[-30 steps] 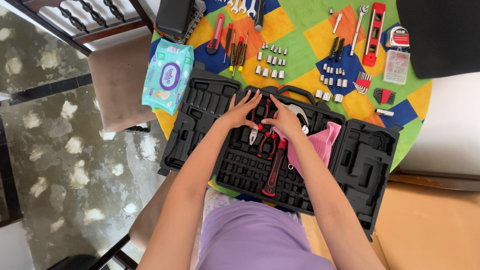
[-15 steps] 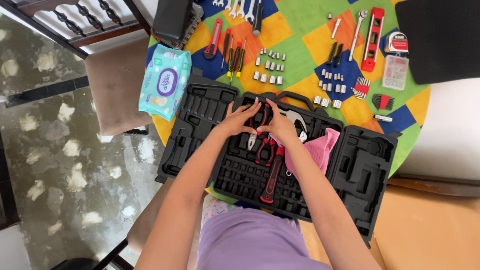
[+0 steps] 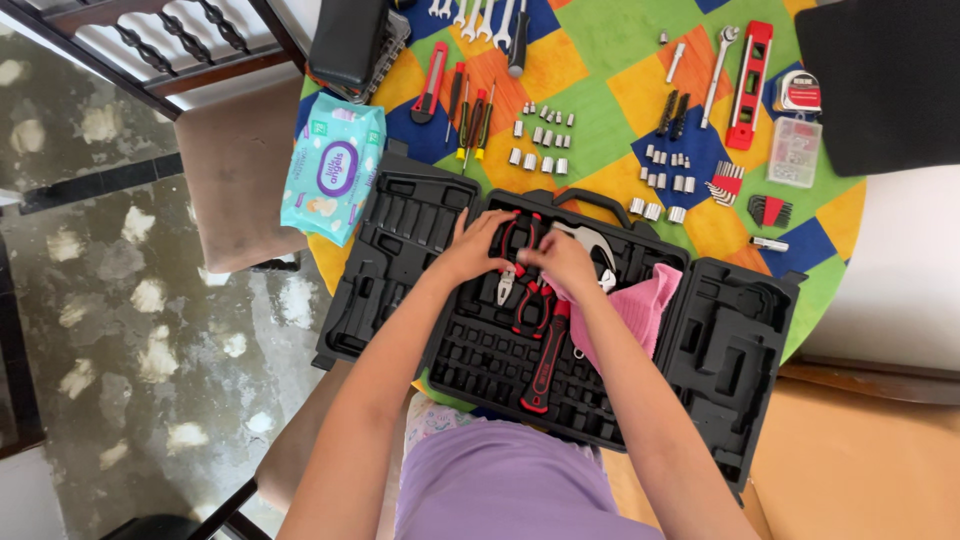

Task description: The person cleans various tools from a toolkit by wiping them with a pink cloth and then places them back into their respective slots in the toolkit.

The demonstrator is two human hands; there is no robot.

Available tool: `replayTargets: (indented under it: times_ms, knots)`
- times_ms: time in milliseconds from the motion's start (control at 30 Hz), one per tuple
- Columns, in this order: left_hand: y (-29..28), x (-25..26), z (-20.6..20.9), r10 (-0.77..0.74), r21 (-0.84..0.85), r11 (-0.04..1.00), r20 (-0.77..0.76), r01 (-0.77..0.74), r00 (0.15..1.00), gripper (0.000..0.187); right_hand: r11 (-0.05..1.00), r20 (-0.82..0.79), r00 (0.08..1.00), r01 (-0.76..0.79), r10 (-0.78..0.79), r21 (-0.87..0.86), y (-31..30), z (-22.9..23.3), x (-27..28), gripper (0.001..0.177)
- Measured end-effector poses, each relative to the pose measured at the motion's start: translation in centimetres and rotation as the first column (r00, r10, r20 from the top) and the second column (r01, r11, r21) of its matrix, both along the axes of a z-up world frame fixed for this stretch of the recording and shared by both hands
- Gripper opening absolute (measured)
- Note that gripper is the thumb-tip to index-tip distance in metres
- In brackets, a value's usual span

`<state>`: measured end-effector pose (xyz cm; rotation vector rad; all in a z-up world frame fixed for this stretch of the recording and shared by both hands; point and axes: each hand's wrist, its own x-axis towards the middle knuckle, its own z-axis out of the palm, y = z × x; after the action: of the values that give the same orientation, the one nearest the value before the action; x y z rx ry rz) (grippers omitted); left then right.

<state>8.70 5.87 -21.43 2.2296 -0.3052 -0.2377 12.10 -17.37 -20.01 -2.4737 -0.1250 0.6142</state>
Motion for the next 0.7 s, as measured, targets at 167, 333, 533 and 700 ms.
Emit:
replayTargets:
  times_ms: [167,333,533,700]
  knots:
    - [-0.9,-0.1,0.6,-0.059,0.257,0.963,-0.099,0.083,0.993,0.125,0.999,-0.184,0.983,0.008,-0.014,-0.035,-0.9,-2.1,3.0,0.061]
    - [-2.0,0.3,-0.4,-0.034,0.267,0.962,-0.095,0.058,0.995,0.127,0.959,-0.212,0.975,-0.120,0.066,-0.255,0.7,-0.2,2.7,0.064]
    - [-2.9,0.8,-1.1,0.076,0.210,0.977,-0.149,-0.044,0.986,0.118,0.926,-0.149,0.985,-0.134,0.086,-0.354,1.1,-0.2,1.9,0.064]
    - [-2.2,1.4,-0.4,0.035,0.162,0.987,-0.151,-0.010,0.988,0.110,0.932,-0.300,0.948,-0.203,0.110,-0.300,0.6,-1.2,3.5,0.069]
